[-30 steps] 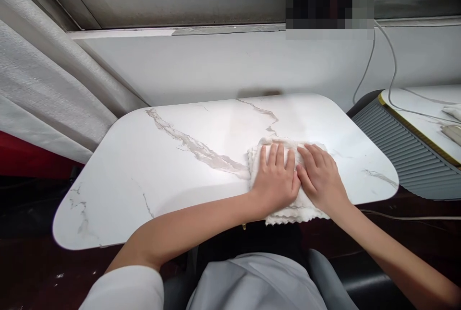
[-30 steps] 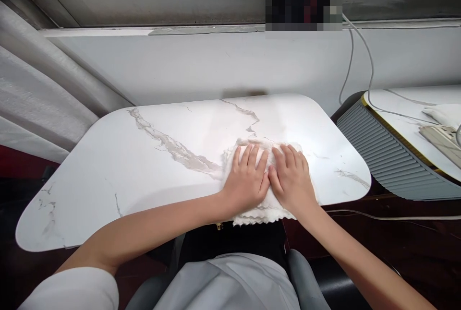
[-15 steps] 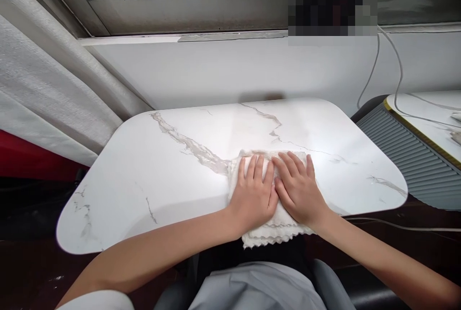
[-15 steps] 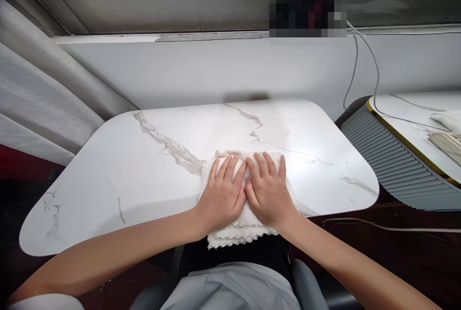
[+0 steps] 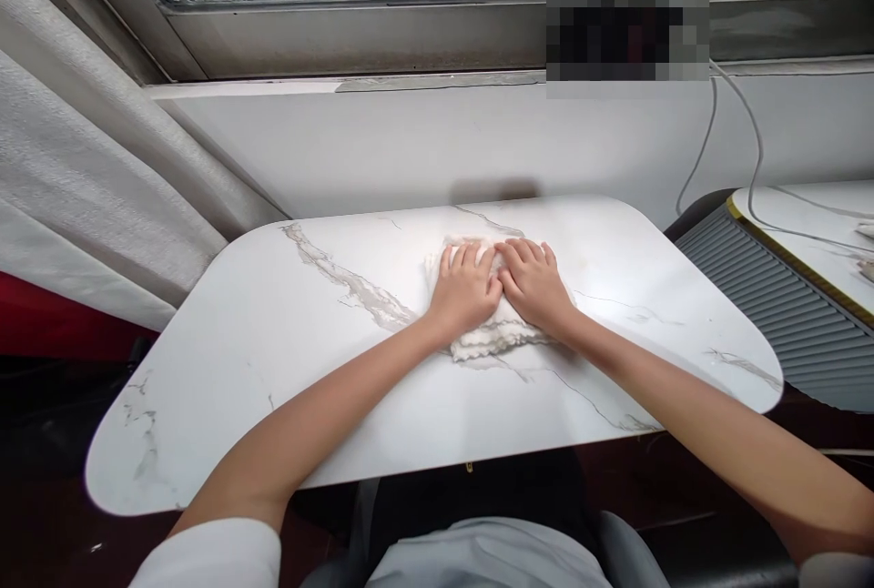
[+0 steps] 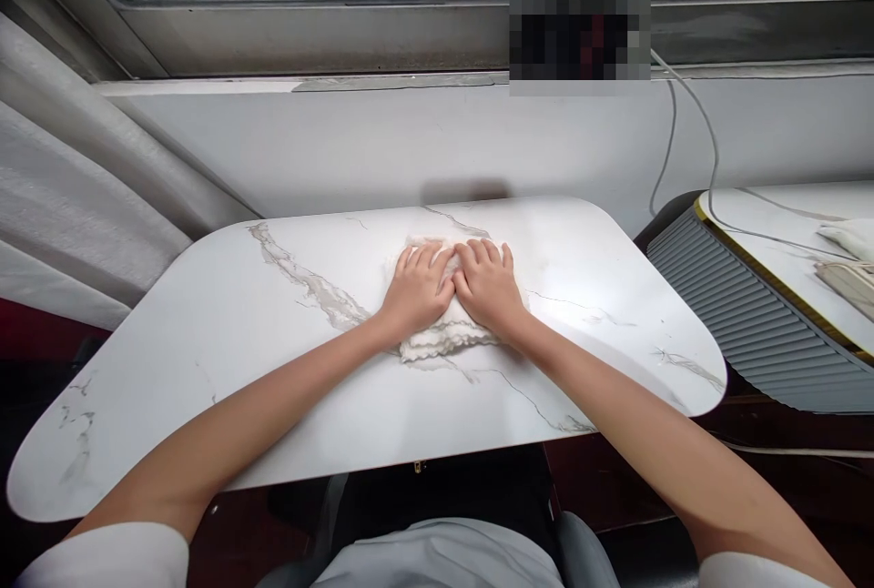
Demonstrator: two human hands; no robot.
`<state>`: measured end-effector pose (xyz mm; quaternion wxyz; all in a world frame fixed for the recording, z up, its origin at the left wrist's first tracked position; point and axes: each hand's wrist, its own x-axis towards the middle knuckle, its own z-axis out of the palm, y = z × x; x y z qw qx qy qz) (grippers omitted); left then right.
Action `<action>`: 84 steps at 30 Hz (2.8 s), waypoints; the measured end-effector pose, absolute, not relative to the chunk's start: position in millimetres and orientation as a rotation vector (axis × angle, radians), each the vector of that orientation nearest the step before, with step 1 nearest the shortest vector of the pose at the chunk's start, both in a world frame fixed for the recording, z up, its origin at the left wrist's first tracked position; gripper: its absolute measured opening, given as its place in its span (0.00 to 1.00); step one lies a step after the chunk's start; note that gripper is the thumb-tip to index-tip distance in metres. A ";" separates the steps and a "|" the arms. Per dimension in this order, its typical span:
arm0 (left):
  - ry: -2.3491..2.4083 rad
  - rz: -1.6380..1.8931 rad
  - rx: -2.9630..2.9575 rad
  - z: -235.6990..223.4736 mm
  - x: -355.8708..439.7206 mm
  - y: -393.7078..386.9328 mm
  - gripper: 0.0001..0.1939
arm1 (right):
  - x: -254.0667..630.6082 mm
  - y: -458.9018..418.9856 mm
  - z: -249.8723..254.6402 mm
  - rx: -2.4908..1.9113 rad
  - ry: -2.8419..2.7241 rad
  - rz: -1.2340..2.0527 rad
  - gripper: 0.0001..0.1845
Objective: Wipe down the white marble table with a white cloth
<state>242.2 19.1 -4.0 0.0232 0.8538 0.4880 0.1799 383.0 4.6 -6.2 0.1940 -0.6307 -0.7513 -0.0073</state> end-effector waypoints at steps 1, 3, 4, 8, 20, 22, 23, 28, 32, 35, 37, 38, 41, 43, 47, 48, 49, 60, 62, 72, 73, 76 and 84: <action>1.513 0.571 2.638 -4.1 243.7 29.6 0.24 | 383.7 14.6 -6.7 -1.765 -2.095 -0.024 0.25; 1.523 0.590 2.621 -4.4 247.6 49.5 0.23 | 385.7 34.0 -7.8 -1.764 -2.068 -0.021 0.24; 1.529 0.601 2.611 -4.6 249.8 58.9 0.22 | 387.0 43.3 -8.3 -1.765 -2.054 -0.018 0.23; 1.525 0.665 2.575 -4.5 259.1 92.2 0.20 | 393.3 77.6 -9.8 -1.755 -2.002 -0.004 0.22; 1.537 0.682 2.559 0.4 255.9 151.1 0.17 | 388.3 141.8 -10.0 -1.823 -1.992 -0.069 0.22; 1.545 0.687 2.564 0.2 252.0 156.5 0.17 | 383.7 147.2 -9.0 -1.845 -1.997 -0.081 0.21; 1.552 0.691 2.563 0.0 250.1 158.7 0.17 | 381.0 149.4 -8.5 -1.861 -1.993 -0.086 0.21; 1.590 0.719 2.553 -1.6 238.8 164.9 0.17 | 365.1 156.4 -7.0 -1.944 -1.939 -0.124 0.21; 1.630 0.707 2.526 -2.0 225.3 165.4 0.17 | 349.4 158.9 -8.8 -1.939 -1.948 -0.113 0.21; 1.663 0.711 2.500 -2.3 212.8 162.5 0.17 | 336.8 159.2 -10.5 -1.881 -1.965 -0.098 0.21; 1.689 0.727 2.476 -2.8 205.1 159.0 0.18 | 329.5 158.0 -10.9 -1.835 -1.984 -0.078 0.21; 1.704 0.736 2.461 -3.1 202.0 156.9 0.18 | 326.5 156.9 -10.8 -1.815 -1.996 -0.064 0.21; 1.740 0.757 2.420 -4.2 196.3 150.2 0.17 | 321.1 150.8 -10.1 -1.775 -2.033 -0.035 0.22; 1.741 0.765 2.408 -4.6 194.9 145.9 0.17 | 319.8 143.7 -9.7 -1.763 -2.034 -0.026 0.22; 1.710 0.748 2.432 -3.5 194.5 135.1 0.18 | 319.9 122.6 -9.0 -1.763 -1.986 0.007 0.22; 1.695 0.739 2.444 -3.0 194.6 131.3 0.18 | 320.2 116.3 -8.8 -1.766 -1.980 0.008 0.22; 1.680 0.731 2.454 -2.5 194.6 126.8 0.18 | 320.6 109.6 -8.5 -1.771 -1.977 0.004 0.22; 1.609 0.581 2.571 -3.6 192.0 36.8 0.22 | 328.0 14.4 -11.8 -1.802 -2.071 -0.018 0.27; 1.574 0.544 2.594 -2.6 189.4 19.5 0.22 | 329.1 -6.6 -11.0 -1.803 -2.108 0.015 0.27; 1.457 0.503 2.703 -2.0 163.7 -57.3 0.24 | 319.7 -90.0 -3.2 -1.700 -2.209 0.151 0.27; 1.456 0.513 2.713 -2.4 160.2 -64.2 0.24 | 316.9 -95.9 -3.0 -1.684 -2.215 0.157 0.27; 1.476 0.508 2.715 -2.8 149.0 -83.0 0.24 | 307.4 -110.9 -2.3 -1.628 -2.232 0.197 0.27; 1.544 0.444 2.564 5.0 111.0 -101.7 0.25 | 280.0 -122.6 -2.1 -1.411 -2.097 0.519 0.32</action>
